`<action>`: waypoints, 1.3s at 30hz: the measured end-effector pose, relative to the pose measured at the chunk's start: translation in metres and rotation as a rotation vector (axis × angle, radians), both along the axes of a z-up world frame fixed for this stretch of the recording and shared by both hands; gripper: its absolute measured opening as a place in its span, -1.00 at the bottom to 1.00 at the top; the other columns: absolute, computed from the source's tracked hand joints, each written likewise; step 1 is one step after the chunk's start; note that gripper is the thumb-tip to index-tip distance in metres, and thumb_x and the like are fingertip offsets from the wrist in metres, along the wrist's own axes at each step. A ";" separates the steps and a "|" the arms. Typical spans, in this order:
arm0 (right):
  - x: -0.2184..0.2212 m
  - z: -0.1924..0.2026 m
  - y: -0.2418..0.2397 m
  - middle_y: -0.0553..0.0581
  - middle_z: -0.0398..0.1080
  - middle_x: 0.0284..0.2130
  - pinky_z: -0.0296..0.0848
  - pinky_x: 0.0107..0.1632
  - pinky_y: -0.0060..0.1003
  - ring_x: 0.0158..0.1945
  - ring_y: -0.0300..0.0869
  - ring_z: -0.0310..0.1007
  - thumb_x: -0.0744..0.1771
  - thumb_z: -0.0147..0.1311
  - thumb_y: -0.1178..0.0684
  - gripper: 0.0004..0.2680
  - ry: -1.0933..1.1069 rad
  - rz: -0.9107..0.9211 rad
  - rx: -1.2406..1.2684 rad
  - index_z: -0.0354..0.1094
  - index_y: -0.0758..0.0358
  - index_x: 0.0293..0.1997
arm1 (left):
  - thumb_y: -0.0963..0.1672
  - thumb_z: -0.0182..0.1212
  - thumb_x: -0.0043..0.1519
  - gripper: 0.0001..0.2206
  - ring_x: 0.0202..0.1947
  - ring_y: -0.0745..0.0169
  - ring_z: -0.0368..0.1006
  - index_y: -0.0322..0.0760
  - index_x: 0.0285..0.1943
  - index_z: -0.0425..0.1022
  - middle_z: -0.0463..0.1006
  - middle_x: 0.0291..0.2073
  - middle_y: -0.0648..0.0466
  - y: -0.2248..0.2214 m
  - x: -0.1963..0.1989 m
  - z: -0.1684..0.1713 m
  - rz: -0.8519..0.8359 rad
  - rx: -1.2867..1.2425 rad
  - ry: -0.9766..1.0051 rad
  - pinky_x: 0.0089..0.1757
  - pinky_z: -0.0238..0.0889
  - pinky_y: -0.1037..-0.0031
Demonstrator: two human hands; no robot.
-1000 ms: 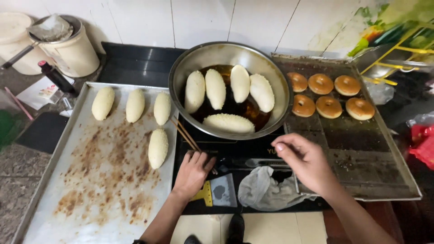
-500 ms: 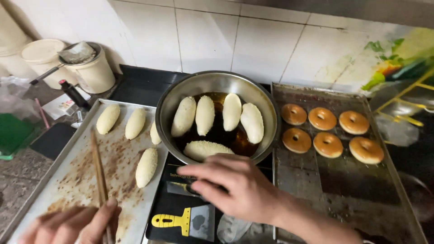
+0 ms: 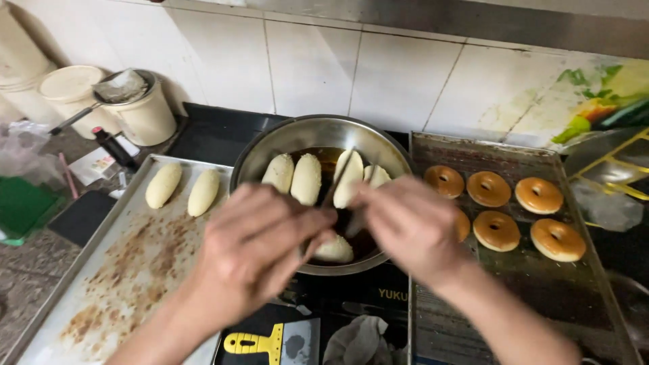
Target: Preparing and frying long dough pieces in a large bowl of oil, including loosening them from a tray and flipping them with sticks.
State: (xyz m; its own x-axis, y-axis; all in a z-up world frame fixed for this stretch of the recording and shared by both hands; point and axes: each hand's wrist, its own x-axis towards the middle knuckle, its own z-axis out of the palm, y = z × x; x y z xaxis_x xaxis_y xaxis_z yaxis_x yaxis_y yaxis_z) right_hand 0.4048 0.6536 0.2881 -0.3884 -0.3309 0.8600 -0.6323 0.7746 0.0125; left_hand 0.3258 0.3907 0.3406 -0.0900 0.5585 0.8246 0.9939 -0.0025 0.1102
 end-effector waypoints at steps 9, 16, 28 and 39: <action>0.038 -0.008 0.088 0.23 0.67 -0.24 0.73 -0.28 -0.36 -0.28 -0.12 0.72 0.56 -0.01 0.17 -0.80 -0.453 -0.511 -0.450 0.59 0.44 0.02 | -0.12 0.23 0.56 -0.67 -0.46 0.00 0.40 -0.33 -0.31 0.38 0.46 -0.49 -0.01 0.065 -0.095 -0.004 -0.041 -0.150 -0.300 -0.28 0.25 0.18; 0.030 -0.028 0.072 0.05 0.67 -0.52 0.65 -0.19 -0.14 -0.38 -0.02 0.73 0.47 0.16 0.16 -0.86 -0.463 -0.474 -0.442 0.71 0.20 -0.08 | -0.09 0.23 0.50 -0.80 -0.30 -0.39 0.68 -0.34 -0.05 0.63 0.71 -0.41 -0.16 0.121 -0.122 -0.040 -0.101 -0.244 -0.430 -0.21 0.52 -0.06; 0.029 -0.037 0.075 0.06 0.69 -0.50 0.64 -0.22 -0.11 -0.40 0.02 0.70 0.44 0.20 0.14 -0.88 -0.537 -0.442 -0.405 0.71 0.15 -0.02 | -0.05 0.23 0.52 -0.78 -0.33 -0.26 0.68 -0.24 -0.11 0.63 0.71 -0.47 -0.04 0.146 -0.132 -0.060 -0.061 -0.281 -0.470 -0.22 0.53 0.03; 0.028 -0.035 0.080 0.05 0.68 -0.51 0.64 -0.26 -0.12 -0.42 0.00 0.69 0.44 0.21 0.12 -0.89 -0.545 -0.510 -0.371 0.71 0.12 -0.04 | -0.04 0.23 0.48 -0.78 -0.33 -0.36 0.70 -0.21 -0.17 0.62 0.70 -0.48 -0.07 0.154 -0.124 -0.071 -0.047 -0.374 -0.476 -0.20 0.55 -0.02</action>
